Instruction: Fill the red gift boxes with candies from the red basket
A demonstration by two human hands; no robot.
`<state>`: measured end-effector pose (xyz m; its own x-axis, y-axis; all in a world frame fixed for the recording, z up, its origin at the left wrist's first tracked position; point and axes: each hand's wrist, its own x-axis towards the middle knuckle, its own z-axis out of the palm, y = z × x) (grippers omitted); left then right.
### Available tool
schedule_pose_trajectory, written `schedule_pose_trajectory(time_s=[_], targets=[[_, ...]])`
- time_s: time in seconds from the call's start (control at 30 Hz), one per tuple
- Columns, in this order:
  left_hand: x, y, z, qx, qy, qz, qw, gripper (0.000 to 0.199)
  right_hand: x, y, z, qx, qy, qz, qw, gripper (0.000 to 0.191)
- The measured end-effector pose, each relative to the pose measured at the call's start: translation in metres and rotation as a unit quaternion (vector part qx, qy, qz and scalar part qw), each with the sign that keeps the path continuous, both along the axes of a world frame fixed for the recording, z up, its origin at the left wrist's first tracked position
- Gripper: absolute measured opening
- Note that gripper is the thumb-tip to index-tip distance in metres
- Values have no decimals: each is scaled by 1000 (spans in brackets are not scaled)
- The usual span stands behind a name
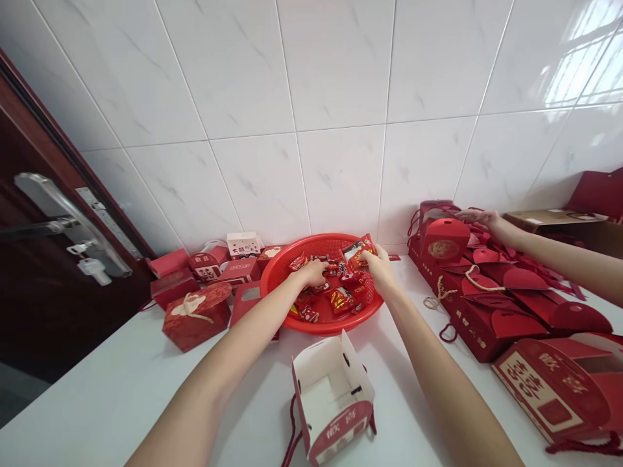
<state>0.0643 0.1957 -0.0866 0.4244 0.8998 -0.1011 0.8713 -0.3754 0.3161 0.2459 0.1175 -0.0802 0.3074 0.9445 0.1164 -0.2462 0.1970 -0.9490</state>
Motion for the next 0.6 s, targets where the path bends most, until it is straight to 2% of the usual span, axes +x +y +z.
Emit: schedule_pose_trajectory(time_s=[0.13, 0.27, 0.37, 0.5, 0.6], targets=[[2, 2, -3, -3, 56, 23, 998, 83, 0, -3, 4, 1, 5, 9, 1000, 17], [3, 2, 0, -3, 52, 9, 999, 82, -1, -4, 5, 7, 3, 9, 1000, 16], [2, -1, 5, -8, 17, -12, 1000, 65, -1, -5, 5, 17, -1, 9, 1000, 15], [-2, -3, 11, -18, -65, -40, 997, 27, -1, -8, 6, 28, -7, 19, 999, 16], [-4, -3, 13, -13, -144, -49, 988, 16, -1, -7, 6, 31, -8, 26, 999, 17]])
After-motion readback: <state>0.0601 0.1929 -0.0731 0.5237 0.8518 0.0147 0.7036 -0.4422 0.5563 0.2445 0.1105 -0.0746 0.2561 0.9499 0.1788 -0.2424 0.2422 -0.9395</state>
